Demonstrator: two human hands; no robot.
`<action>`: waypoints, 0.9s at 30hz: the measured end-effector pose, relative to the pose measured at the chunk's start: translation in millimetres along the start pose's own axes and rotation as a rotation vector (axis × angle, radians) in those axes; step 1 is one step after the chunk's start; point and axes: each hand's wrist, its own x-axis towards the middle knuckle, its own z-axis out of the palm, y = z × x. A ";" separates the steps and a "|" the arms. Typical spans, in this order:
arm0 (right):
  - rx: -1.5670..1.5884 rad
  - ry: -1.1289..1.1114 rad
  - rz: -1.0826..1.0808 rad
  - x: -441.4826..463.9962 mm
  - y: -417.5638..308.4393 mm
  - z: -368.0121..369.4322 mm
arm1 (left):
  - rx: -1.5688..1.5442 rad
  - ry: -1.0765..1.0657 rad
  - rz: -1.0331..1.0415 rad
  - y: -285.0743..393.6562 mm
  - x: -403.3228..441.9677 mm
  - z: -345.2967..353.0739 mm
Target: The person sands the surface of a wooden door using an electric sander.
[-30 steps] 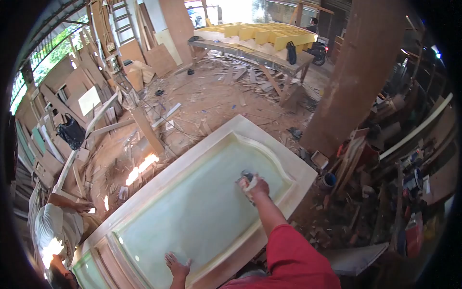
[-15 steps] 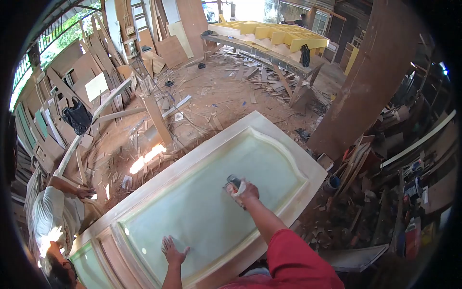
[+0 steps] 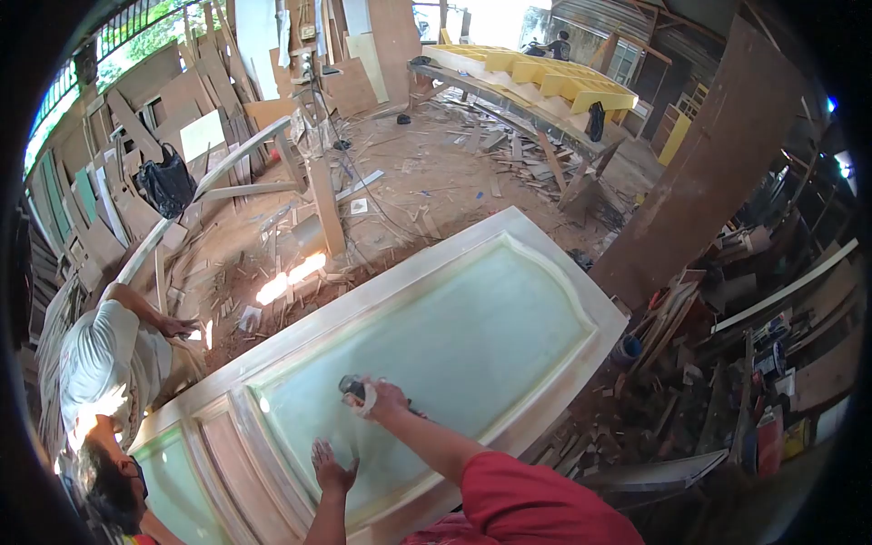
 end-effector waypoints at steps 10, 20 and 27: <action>-0.073 -0.094 -0.338 -27.3 -61.4 76.0 | -0.021 0.239 -0.062 -23.3 -17.5 29.5; 0.006 -0.034 -0.130 -14.8 14.5 -15.5 | -0.028 0.082 -0.131 26.6 23.0 28.2; 0.037 0.157 0.115 23.0 134.3 -86.3 | 0.042 -0.007 -0.066 115.5 62.4 39.0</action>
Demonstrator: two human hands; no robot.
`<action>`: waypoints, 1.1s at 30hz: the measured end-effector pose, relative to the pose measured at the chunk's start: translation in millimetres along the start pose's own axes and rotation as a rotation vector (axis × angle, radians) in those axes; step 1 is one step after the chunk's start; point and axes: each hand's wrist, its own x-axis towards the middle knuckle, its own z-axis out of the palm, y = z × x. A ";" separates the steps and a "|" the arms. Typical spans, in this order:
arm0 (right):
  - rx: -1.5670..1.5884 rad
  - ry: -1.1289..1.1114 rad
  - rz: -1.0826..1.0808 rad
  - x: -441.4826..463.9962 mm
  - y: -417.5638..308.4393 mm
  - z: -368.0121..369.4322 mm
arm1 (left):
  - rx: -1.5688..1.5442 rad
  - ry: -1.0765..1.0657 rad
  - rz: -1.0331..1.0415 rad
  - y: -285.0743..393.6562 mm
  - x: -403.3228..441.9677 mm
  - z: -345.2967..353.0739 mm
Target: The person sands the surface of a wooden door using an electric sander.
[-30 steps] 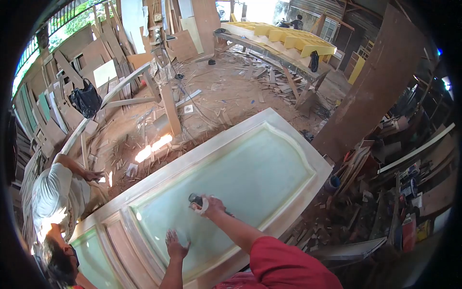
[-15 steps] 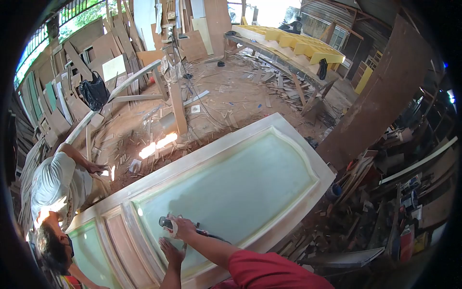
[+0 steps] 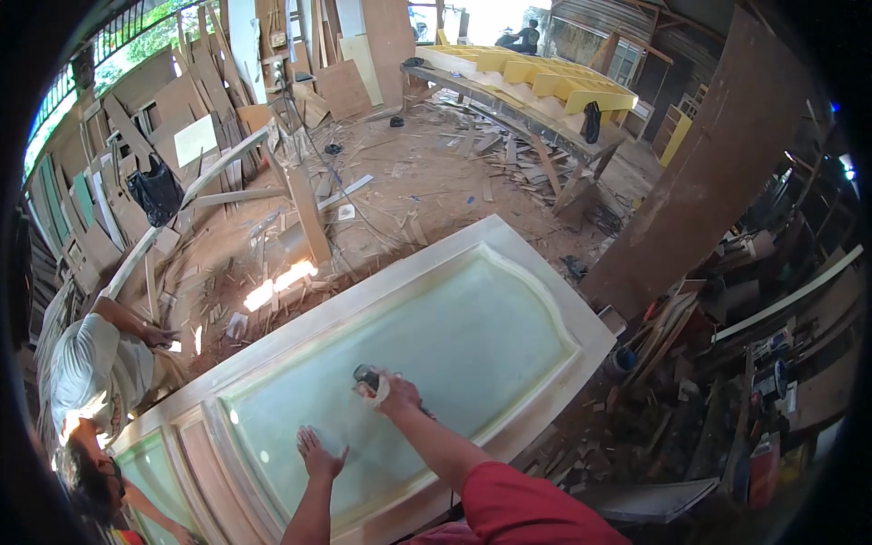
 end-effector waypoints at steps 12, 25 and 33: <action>0.005 0.230 0.363 72.9 185.7 -130.2 | 0.048 -0.041 0.093 44.3 0.2 5.5; 0.000 0.297 0.426 63.4 176.1 -126.4 | -0.025 0.084 -0.211 -39.1 10.7 -24.7; -0.088 0.111 0.176 30.5 35.4 -57.3 | -0.069 0.060 -0.216 -66.7 26.0 -41.8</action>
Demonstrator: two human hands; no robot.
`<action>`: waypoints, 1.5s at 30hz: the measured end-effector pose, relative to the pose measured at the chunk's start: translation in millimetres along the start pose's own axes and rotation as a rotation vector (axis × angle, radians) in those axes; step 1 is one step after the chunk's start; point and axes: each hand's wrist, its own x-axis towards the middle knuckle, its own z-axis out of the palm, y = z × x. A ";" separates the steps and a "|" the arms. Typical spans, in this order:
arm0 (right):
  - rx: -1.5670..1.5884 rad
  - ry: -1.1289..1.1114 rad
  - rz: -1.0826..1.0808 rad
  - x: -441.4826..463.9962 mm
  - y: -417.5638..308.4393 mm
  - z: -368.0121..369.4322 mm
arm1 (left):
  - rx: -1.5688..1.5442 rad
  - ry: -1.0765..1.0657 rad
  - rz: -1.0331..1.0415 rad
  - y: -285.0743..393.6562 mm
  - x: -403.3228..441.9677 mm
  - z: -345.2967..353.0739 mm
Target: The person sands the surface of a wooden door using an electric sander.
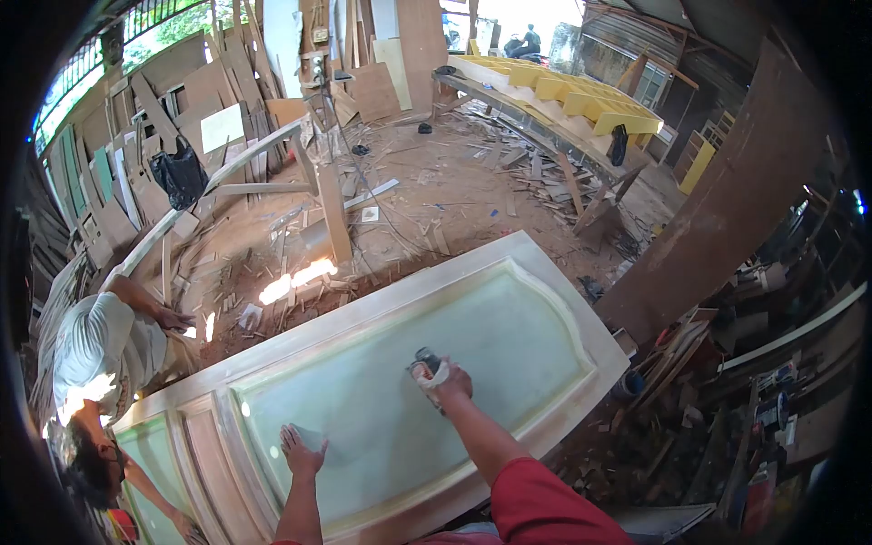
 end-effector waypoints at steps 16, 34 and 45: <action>-0.004 -0.333 -0.459 -144.1 -218.4 133.2 | 0.005 0.060 0.215 -83.8 -90.3 19.5; 0.001 -0.328 -0.474 -141.6 -124.0 105.7 | 0.012 0.021 -0.005 -83.0 -147.8 35.8; 0.046 -0.084 -0.070 -24.6 49.2 -9.1 | -0.009 0.002 -0.281 -77.7 -159.1 46.9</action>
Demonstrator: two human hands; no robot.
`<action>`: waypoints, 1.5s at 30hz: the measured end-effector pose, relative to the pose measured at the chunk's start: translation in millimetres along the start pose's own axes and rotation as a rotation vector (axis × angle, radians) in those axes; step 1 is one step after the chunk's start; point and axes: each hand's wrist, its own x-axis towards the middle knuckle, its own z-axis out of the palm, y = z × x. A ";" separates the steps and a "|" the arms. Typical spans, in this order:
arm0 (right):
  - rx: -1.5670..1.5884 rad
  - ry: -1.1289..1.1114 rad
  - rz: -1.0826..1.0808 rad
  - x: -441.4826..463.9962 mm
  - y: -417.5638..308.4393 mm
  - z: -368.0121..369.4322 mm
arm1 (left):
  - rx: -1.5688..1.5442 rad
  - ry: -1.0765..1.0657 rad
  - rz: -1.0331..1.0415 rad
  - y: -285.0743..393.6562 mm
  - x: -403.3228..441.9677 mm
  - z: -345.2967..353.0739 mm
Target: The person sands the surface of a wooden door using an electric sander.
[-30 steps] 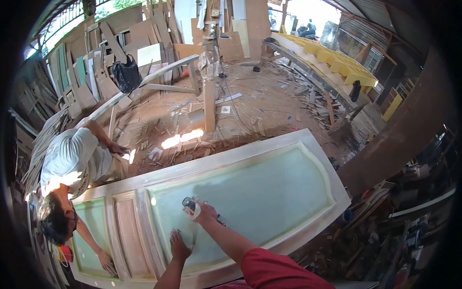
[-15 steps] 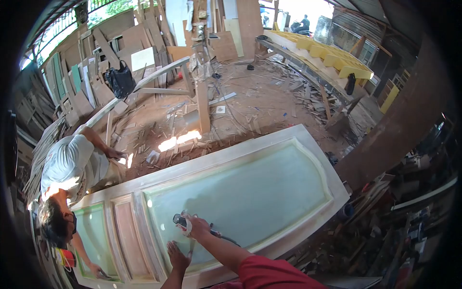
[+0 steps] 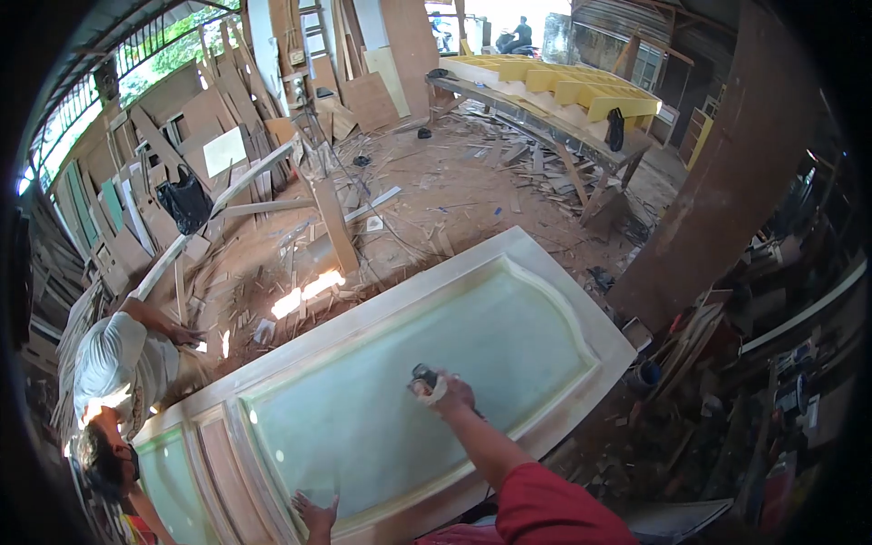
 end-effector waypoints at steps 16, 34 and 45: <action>0.042 0.188 0.298 45.8 105.9 -55.7 | -0.132 -0.072 -0.012 -47.7 8.7 18.9; -0.175 -0.098 -0.341 -98.9 -159.2 139.5 | -0.188 -0.111 0.142 -85.4 -63.4 -14.8; -0.305 -0.281 -0.741 -218.7 -250.9 238.1 | -0.400 -0.022 0.166 -105.9 -88.5 -22.4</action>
